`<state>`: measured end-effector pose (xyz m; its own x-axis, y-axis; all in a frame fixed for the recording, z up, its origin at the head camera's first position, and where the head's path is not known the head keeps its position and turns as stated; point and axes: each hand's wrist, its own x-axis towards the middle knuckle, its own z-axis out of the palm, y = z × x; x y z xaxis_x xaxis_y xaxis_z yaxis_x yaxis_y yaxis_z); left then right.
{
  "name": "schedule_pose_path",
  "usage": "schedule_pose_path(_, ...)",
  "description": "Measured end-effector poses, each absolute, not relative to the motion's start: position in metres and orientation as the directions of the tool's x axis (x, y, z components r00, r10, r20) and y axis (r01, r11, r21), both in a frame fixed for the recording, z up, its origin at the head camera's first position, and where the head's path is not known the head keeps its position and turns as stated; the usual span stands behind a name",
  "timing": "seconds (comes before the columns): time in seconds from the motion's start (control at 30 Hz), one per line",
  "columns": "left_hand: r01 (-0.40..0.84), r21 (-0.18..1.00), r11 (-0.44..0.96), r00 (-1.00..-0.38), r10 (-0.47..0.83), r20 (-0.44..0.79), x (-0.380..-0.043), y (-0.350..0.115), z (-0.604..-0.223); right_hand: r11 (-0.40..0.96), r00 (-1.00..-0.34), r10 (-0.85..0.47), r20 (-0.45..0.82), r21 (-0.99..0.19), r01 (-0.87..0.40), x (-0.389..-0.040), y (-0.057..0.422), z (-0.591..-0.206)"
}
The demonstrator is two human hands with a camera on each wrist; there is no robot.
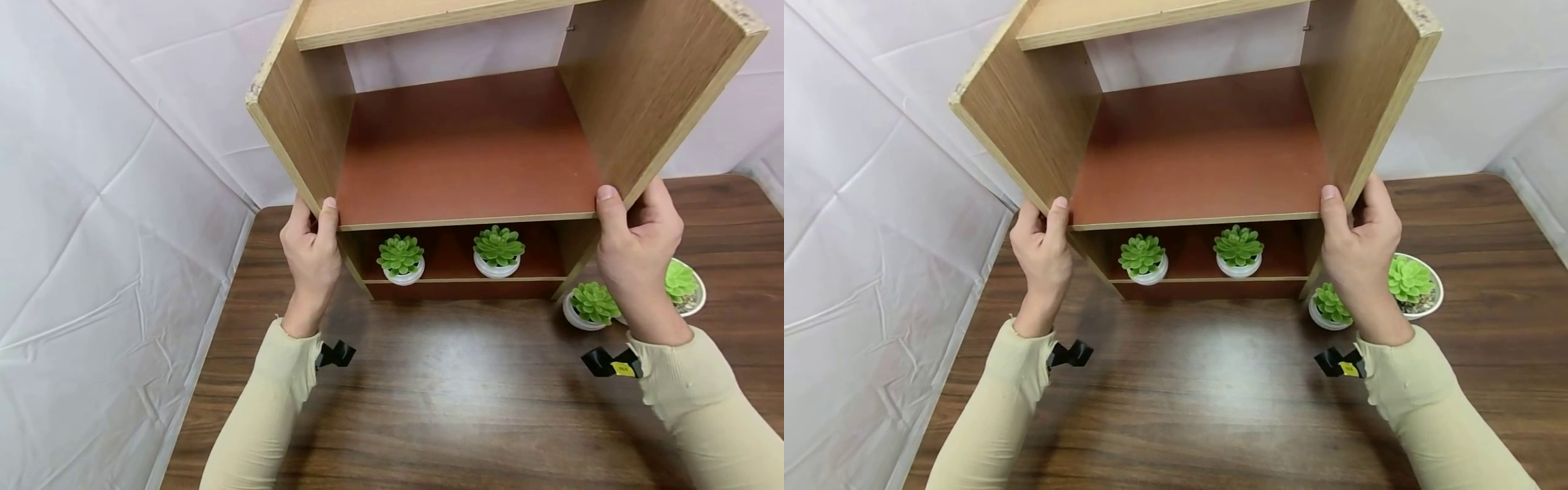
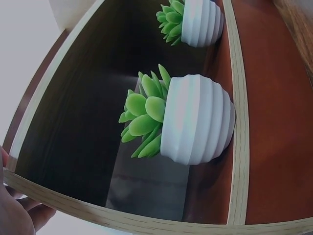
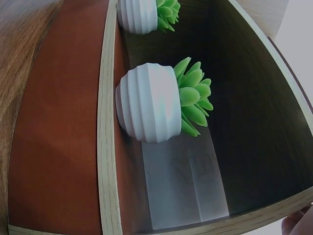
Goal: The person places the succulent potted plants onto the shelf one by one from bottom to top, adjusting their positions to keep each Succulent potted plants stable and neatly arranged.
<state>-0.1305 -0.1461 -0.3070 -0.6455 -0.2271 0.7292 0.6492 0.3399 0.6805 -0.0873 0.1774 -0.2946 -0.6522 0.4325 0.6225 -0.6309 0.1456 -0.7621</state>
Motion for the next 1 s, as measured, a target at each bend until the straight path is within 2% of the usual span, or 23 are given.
schedule_pose_path(1.0, 0.615, 0.7, 0.363, -0.668, -0.233, 0.707, -0.1272, -0.1448, -0.3059, 0.018, -0.647, 0.416, 0.639, -0.718, -0.696, -0.0815, 0.1842, -0.3002)
